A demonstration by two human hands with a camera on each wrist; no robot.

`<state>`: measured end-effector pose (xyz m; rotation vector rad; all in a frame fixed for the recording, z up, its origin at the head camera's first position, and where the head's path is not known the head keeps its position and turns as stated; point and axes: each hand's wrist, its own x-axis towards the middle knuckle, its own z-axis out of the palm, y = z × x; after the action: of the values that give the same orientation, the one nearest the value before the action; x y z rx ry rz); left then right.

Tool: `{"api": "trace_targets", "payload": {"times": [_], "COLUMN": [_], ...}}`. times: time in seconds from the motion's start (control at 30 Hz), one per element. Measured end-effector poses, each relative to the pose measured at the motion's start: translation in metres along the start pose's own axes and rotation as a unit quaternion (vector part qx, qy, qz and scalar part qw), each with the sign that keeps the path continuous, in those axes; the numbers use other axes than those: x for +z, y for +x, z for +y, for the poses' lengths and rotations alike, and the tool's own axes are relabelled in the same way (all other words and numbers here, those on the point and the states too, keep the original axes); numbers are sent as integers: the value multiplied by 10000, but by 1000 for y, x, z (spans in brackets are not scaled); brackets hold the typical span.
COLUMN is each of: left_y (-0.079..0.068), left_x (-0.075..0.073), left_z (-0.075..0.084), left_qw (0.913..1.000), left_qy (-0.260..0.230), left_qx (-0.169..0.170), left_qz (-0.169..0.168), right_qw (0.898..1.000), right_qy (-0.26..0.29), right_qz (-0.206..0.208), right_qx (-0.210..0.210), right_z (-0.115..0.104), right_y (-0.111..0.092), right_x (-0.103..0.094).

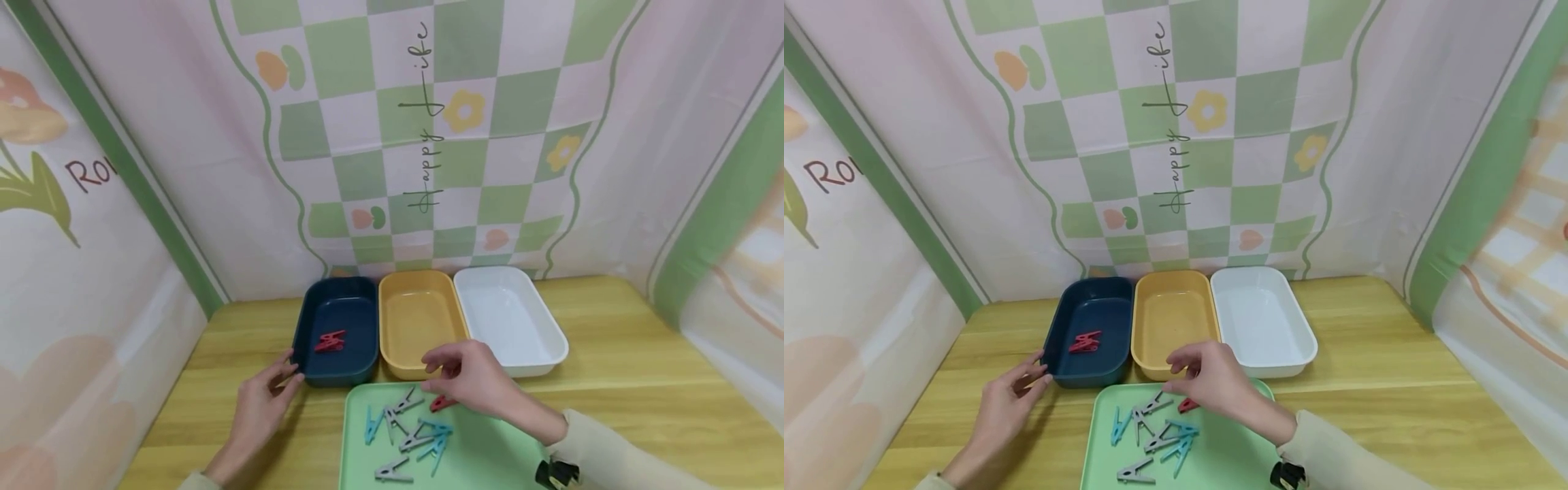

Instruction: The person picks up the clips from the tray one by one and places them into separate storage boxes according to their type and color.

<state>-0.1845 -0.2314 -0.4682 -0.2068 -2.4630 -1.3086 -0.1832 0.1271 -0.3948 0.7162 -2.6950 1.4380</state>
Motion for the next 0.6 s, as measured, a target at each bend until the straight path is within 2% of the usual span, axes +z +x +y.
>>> {"api": "trace_targets", "payload": {"times": [0.3, 0.6], "left_y": [1, 1], "left_x": [1, 0], "left_z": [-2, -2], "left_qw": [9999, 10000], "left_qy": [69, 33], "left_qx": [73, -9], "left_qz": [32, 14], "right_qw": [9999, 9997], "right_qy": [-32, -101], "right_qz": [60, 96], "right_qx": [76, 177], "right_z": [4, 8], "right_y": [-11, -19], "right_x": [-3, -4]}}
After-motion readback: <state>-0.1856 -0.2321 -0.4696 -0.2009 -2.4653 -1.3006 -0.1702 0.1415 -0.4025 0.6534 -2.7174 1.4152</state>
